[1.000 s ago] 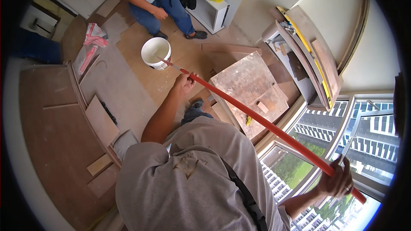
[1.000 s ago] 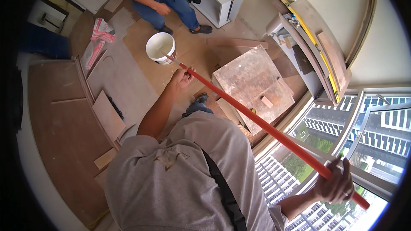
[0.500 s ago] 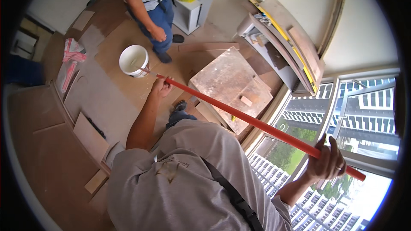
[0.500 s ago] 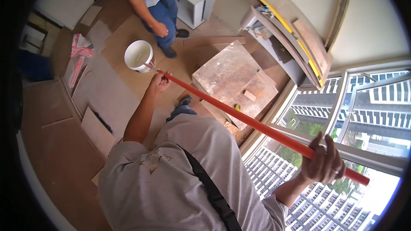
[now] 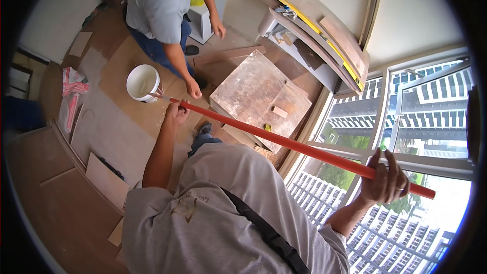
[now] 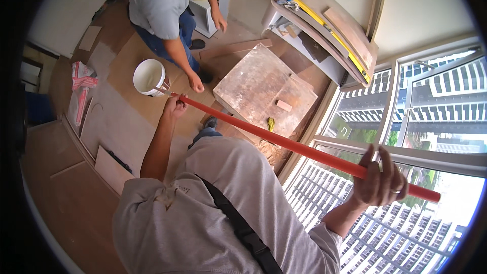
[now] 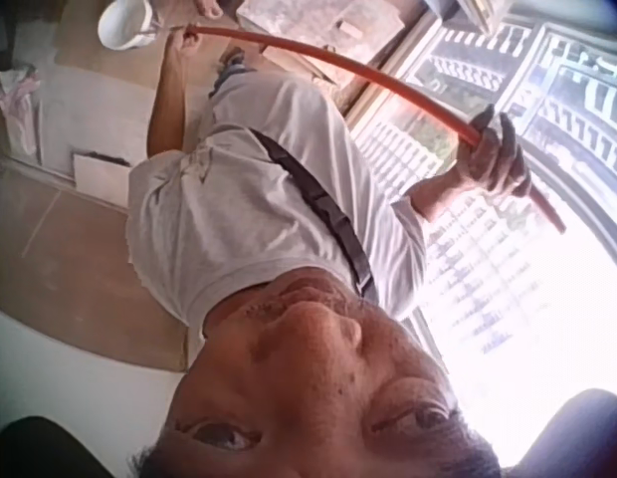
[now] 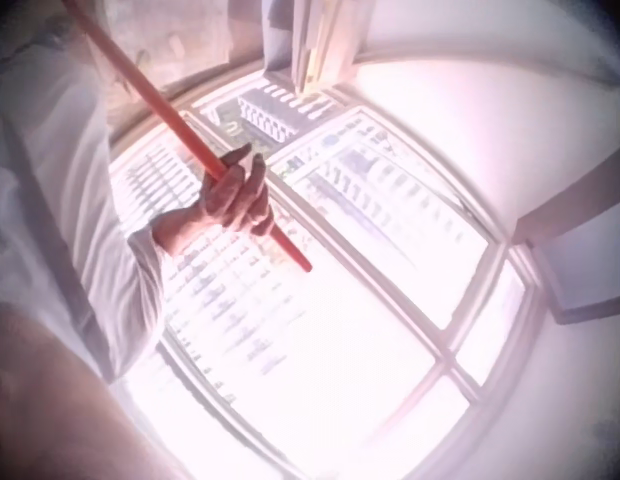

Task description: The person dips a paint roller attached to an extension pole into a paint bucket and paints the ceiling.

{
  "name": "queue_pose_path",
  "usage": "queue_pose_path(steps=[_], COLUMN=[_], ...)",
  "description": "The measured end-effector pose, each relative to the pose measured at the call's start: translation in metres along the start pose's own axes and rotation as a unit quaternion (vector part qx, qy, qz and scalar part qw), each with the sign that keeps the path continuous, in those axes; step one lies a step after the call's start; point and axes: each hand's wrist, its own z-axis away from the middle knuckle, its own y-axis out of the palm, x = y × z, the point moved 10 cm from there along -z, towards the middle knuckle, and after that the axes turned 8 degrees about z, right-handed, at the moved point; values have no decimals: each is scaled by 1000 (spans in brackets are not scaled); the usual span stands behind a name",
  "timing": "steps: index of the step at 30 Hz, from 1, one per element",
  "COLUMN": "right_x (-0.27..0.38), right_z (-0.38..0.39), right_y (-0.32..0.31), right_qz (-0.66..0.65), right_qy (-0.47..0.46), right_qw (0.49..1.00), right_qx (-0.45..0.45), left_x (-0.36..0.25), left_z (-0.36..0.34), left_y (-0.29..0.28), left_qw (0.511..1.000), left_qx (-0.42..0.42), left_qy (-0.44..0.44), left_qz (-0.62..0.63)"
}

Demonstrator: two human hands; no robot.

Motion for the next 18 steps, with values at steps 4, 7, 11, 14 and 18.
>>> queue_pose_path(steps=[4,7,11,14,18], right_x=[-26,-9,11,-25,-29], right_z=[-3,3,15,20,27], right_y=[-9,-13,-5,-13,-16], right_qz=[18,11,6,22,18], right_qy=[24,34,-12,39,47], right_qw=[1000,999,999,999,999], right_qx=[-4,0,35,20,3], left_x=[6,-1,1,3,3], left_z=[13,5,-13,-9,0], left_y=[-2,-7,-17,-17,-14], left_qw=[998,998,1000,999,998], left_qx=[55,45,-5,35,44], left_qy=[13,32,7,9,13], left_qz=[-22,8,0,-30,-38])
